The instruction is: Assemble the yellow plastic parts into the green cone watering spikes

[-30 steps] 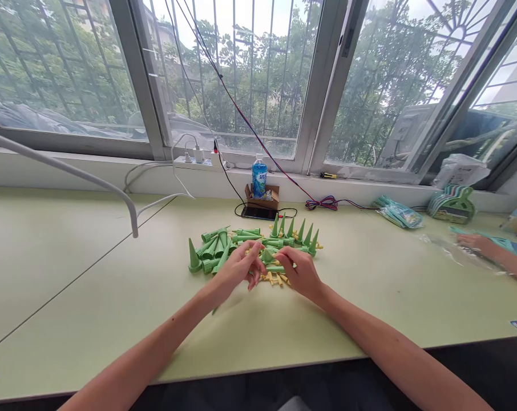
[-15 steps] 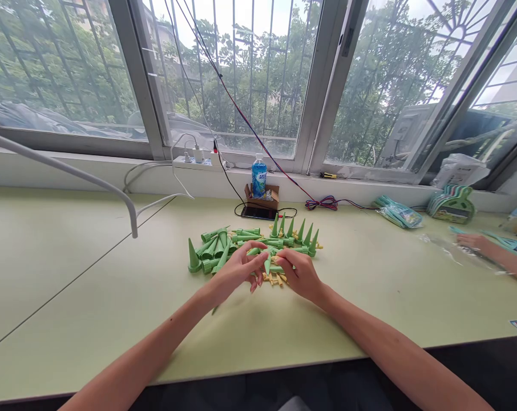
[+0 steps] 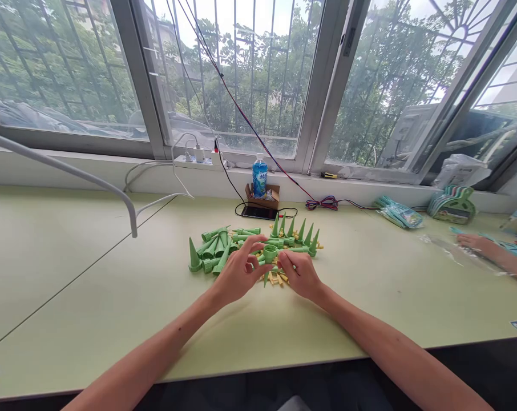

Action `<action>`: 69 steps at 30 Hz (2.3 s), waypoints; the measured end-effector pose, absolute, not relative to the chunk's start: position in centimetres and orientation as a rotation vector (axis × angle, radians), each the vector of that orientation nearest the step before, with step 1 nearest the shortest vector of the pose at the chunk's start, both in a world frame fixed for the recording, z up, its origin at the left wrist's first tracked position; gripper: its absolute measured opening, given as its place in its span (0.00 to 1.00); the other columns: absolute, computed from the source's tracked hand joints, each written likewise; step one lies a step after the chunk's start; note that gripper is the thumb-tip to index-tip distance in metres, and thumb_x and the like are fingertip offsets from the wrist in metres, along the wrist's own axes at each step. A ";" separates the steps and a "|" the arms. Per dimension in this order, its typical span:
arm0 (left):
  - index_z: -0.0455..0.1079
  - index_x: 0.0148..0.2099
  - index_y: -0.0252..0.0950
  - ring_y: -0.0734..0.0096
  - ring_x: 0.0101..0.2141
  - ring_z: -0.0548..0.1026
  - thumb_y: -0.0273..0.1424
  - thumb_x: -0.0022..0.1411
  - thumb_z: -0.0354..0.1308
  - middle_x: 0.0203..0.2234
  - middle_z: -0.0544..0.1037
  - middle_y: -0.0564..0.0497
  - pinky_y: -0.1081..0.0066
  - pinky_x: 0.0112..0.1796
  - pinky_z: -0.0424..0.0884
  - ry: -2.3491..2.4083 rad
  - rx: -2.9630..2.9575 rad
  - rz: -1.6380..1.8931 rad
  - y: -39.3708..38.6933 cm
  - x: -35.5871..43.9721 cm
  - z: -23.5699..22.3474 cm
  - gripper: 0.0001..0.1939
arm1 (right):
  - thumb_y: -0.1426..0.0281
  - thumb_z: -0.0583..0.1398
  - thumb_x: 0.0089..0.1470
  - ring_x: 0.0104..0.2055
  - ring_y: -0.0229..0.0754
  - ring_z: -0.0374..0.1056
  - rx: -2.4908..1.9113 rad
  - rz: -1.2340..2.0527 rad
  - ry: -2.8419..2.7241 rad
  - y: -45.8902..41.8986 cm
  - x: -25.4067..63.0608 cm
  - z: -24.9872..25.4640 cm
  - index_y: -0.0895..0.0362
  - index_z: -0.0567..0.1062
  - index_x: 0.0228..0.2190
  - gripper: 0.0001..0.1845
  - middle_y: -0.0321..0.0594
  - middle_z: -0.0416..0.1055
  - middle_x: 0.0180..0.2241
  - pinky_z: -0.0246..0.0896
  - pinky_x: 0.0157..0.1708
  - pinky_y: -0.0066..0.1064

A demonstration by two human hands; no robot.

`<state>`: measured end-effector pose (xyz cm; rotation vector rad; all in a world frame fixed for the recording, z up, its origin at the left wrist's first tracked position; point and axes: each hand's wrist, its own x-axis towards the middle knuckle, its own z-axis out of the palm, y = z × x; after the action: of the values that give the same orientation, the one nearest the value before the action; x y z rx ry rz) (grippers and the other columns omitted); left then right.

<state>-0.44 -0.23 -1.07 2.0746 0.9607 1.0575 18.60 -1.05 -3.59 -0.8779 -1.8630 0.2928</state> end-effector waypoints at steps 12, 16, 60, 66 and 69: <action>0.64 0.46 0.38 0.77 0.20 0.73 0.45 0.60 0.59 0.38 0.75 0.48 0.77 0.15 0.66 0.881 1.694 1.106 -0.1 -0.2 -0.3 0.19 | 0.61 0.48 0.67 0.19 0.33 0.53 -0.988 0.329 -1.719 -1.1 18.4 -3.6 0.57 0.68 0.25 0.22 0.30 0.57 0.16 0.49 0.22 0.26; 0.64 0.31 0.34 0.78 0.18 0.70 0.49 0.62 0.55 0.26 0.72 0.51 0.77 0.15 0.65 0.851 1.563 1.055 -0.1 -0.3 0.1 0.22 | 0.61 0.50 0.66 0.20 0.34 0.55 -0.957 0.292 -1.733 -1.0 18.5 -3.7 0.57 0.69 0.27 0.20 0.32 0.61 0.19 0.52 0.23 0.26; 0.59 0.57 0.44 0.81 0.18 0.70 0.41 0.62 0.59 0.49 0.73 0.44 0.72 0.23 0.73 0.877 1.947 1.027 -0.7 -0.3 -0.6 0.24 | 0.62 0.45 0.68 0.19 0.34 0.57 -0.900 0.165 -1.879 -0.9 18.5 -3.9 0.56 0.64 0.22 0.24 0.35 0.63 0.19 0.51 0.22 0.27; 0.62 0.51 0.41 0.79 0.17 0.71 0.47 0.61 0.57 0.38 0.74 0.49 0.78 0.14 0.63 0.903 1.739 1.128 -0.3 -0.1 -0.4 0.21 | 0.61 0.49 0.67 0.20 0.34 0.55 -0.955 0.146 -1.785 -0.9 18.4 -3.5 0.56 0.66 0.23 0.23 0.34 0.62 0.19 0.51 0.22 0.27; 0.62 0.47 0.39 0.81 0.14 0.66 0.48 0.62 0.55 0.27 0.71 0.56 0.79 0.13 0.59 0.895 1.642 1.130 -0.1 -0.1 -0.3 0.20 | 0.61 0.50 0.67 0.22 0.34 0.57 -0.945 0.172 -1.800 -0.9 18.5 -3.6 0.56 0.68 0.25 0.20 0.34 0.64 0.20 0.53 0.24 0.26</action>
<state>-0.11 -0.06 -0.35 1.6418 0.8954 1.1302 18.49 -0.87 -3.58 -0.9450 -1.7998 0.1720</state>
